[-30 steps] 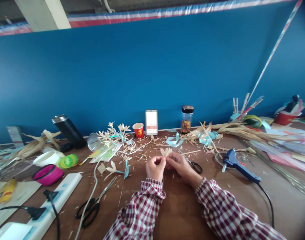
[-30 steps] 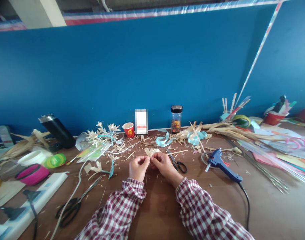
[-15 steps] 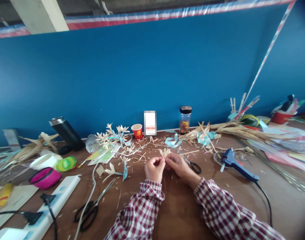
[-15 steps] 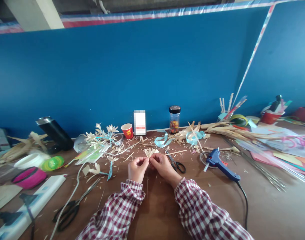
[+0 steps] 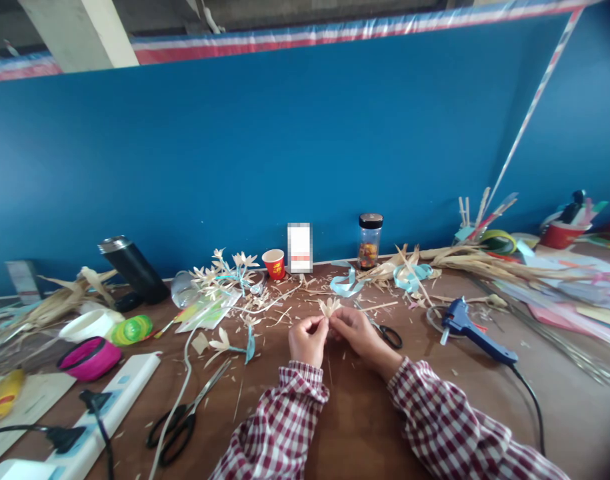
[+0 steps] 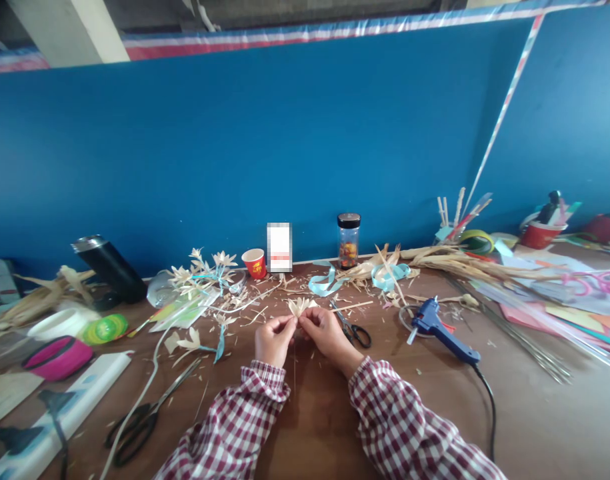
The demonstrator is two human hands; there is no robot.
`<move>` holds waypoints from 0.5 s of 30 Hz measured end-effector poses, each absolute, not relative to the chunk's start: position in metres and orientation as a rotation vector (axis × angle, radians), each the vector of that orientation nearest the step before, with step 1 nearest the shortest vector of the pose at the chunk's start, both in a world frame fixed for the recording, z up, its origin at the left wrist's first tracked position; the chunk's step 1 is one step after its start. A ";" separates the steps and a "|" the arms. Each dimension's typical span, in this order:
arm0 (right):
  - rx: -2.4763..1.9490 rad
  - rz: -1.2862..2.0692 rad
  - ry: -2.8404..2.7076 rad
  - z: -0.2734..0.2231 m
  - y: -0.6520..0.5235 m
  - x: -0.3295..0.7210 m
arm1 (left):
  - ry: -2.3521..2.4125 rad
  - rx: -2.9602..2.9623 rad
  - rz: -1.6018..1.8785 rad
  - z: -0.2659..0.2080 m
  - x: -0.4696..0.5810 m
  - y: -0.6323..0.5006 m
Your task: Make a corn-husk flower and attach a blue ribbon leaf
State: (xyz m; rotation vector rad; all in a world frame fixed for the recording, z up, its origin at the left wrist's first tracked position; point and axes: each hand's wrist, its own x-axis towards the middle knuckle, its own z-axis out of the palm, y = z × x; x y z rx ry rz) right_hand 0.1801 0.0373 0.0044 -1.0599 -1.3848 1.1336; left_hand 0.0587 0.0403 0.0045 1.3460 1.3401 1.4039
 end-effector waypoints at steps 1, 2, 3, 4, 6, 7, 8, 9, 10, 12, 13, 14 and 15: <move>-1.062 1.134 -1.382 0.004 0.037 0.180 | 1.343 1.372 1.407 0.003 0.058 0.041; -1.068 1.138 -1.376 0.004 0.038 0.180 | 1.347 1.392 1.413 0.002 0.058 0.041; -1.075 1.142 -1.369 0.004 0.038 0.180 | 1.352 1.408 1.421 0.001 0.057 0.041; -1.081 1.144 -1.362 0.004 0.037 0.180 | 1.356 1.417 1.432 0.000 0.057 0.041; -1.090 1.143 -1.354 0.005 0.037 0.179 | 1.359 1.415 1.451 -0.001 0.057 0.042; -1.092 1.140 -1.352 0.006 0.037 0.179 | 1.352 1.406 1.456 -0.002 0.058 0.042; -1.091 1.135 -1.353 0.006 0.036 0.179 | 1.344 1.393 1.457 -0.002 0.059 0.042; -1.091 1.128 -1.352 0.007 0.036 0.179 | 1.336 1.373 1.456 -0.002 0.060 0.042; -1.092 1.123 -1.350 0.007 0.035 0.178 | 1.326 1.350 1.453 -0.002 0.060 0.043; -1.094 1.114 -1.348 0.007 0.035 0.178 | 1.315 1.308 1.455 -0.002 0.062 0.043; -1.093 1.112 -1.348 0.006 0.035 0.178 | 1.315 1.293 1.460 -0.002 0.062 0.043; -1.089 1.109 -1.348 0.005 0.035 0.178 | 1.317 1.281 1.466 -0.002 0.063 0.043; -1.086 1.101 -1.352 0.004 0.035 0.178 | 1.319 1.272 1.469 -0.002 0.063 0.043</move>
